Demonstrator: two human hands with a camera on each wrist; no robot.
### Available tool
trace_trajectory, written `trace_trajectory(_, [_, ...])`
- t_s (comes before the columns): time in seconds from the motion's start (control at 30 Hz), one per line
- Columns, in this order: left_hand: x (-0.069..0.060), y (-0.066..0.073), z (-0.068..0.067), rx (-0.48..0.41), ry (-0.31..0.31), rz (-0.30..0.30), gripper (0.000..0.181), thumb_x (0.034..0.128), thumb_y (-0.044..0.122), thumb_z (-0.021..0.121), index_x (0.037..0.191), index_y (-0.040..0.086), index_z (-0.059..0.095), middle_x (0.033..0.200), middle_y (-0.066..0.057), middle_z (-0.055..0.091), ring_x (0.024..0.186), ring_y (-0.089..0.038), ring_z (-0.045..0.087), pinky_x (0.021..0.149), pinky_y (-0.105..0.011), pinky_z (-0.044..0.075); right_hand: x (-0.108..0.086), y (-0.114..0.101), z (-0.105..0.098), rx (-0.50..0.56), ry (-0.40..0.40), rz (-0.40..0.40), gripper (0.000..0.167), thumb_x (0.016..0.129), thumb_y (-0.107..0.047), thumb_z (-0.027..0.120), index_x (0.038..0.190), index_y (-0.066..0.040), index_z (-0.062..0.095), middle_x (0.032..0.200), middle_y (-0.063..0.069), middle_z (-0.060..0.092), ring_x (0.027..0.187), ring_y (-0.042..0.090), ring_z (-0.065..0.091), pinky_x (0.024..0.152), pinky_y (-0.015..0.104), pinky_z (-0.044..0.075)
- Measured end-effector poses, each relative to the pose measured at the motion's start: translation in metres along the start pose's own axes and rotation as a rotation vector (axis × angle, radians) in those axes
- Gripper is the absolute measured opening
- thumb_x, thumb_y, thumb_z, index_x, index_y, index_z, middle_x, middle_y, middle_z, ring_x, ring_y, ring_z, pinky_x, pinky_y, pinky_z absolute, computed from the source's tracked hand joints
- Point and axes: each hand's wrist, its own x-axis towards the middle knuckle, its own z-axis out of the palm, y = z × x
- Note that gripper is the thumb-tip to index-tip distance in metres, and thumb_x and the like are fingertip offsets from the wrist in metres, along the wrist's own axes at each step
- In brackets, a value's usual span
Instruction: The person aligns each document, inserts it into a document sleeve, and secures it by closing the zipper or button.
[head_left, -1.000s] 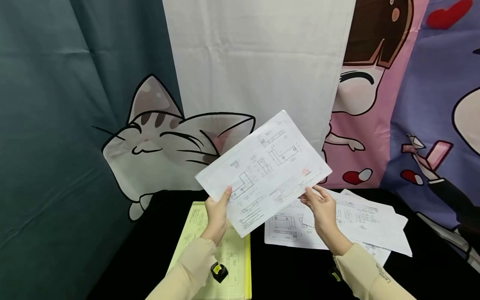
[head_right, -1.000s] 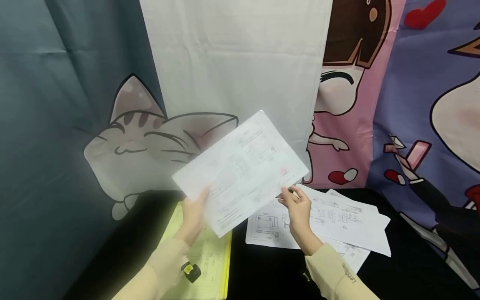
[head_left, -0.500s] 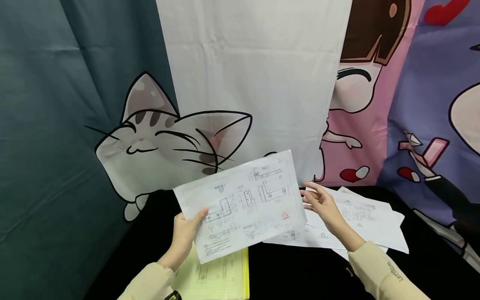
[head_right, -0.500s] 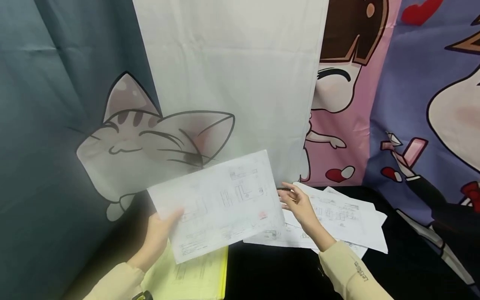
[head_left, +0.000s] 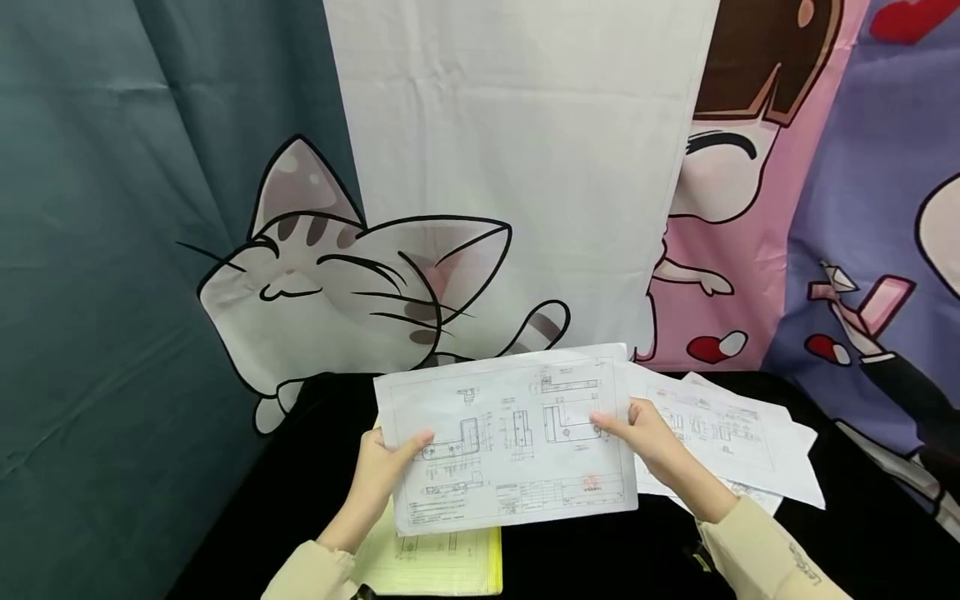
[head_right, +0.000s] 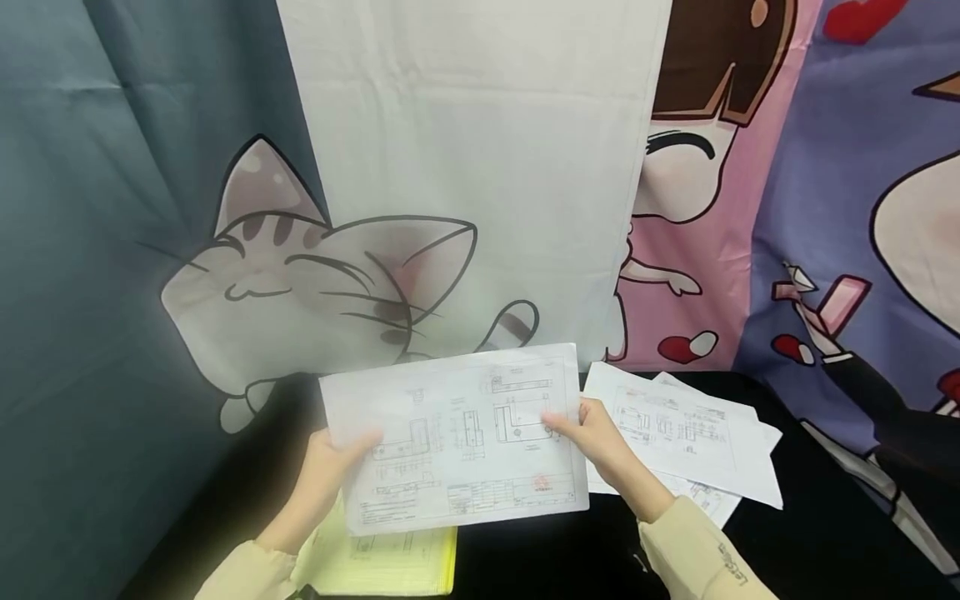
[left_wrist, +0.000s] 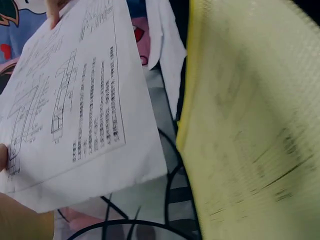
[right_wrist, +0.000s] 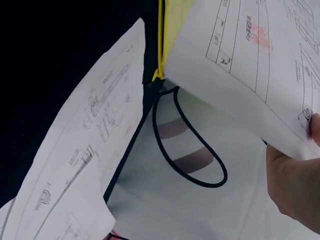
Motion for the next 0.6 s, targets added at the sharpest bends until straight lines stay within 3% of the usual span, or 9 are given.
trace_trajectory(0.13, [0.006,0.006,-0.002,-0.025,-0.009,0.054,0.026,0.0829,0.010,0.071,0.100,-0.007,0.064,0.078,-0.006,0.073,0.063,-0.014,0.070,0.057,-0.027,0.058,-0.004,-0.005,-0.004,-0.023,0.068,0.013,0.025,0.094,-0.012,0.057,0.114,0.002,0.059,0.086,-0.013,0.072,0.078,0.010,0.070,0.069,0.028,0.057])
trace_trajectory(0.23, [0.010,0.011,-0.004,-0.059,0.030,0.100,0.030,0.0846,0.009,0.069,0.109,-0.007,0.061,0.081,0.009,0.072,0.071,-0.008,0.069,0.064,-0.022,0.057,-0.005,-0.010,-0.007,0.000,0.160,0.032,0.015,0.093,-0.014,0.059,0.107,-0.009,0.063,0.083,-0.014,0.072,0.076,0.008,0.069,0.068,0.026,0.057])
trace_trajectory(0.33, [0.014,0.015,-0.001,-0.152,0.084,0.105,0.038,0.0872,0.007,0.066,0.122,-0.003,0.055,0.089,0.013,0.068,0.081,-0.004,0.067,0.073,-0.019,0.056,-0.006,-0.013,-0.007,0.125,0.293,0.028,0.011,0.093,-0.014,0.059,0.097,-0.023,0.064,0.082,-0.017,0.071,0.075,0.003,0.068,0.066,0.021,0.055])
trace_trajectory(0.47, [0.019,0.016,0.020,-0.383,0.081,-0.004,0.048,0.0901,0.006,0.061,0.135,0.001,0.043,0.104,0.004,0.066,0.087,-0.003,0.066,0.082,-0.020,0.055,-0.005,-0.012,0.004,0.412,0.414,-0.045,0.023,0.094,-0.009,0.056,0.093,-0.030,0.065,0.087,-0.016,0.072,0.079,0.001,0.068,0.067,0.019,0.055])
trace_trajectory(0.6, [0.021,0.016,0.055,-0.549,0.021,-0.107,0.053,0.0920,0.006,0.058,0.140,0.003,0.036,0.114,-0.005,0.060,0.090,-0.005,0.066,0.087,-0.021,0.053,-0.003,-0.010,0.020,0.631,0.434,-0.086,0.027,0.093,-0.004,0.054,0.095,-0.028,0.067,0.091,-0.014,0.073,0.081,0.004,0.070,0.069,0.020,0.057])
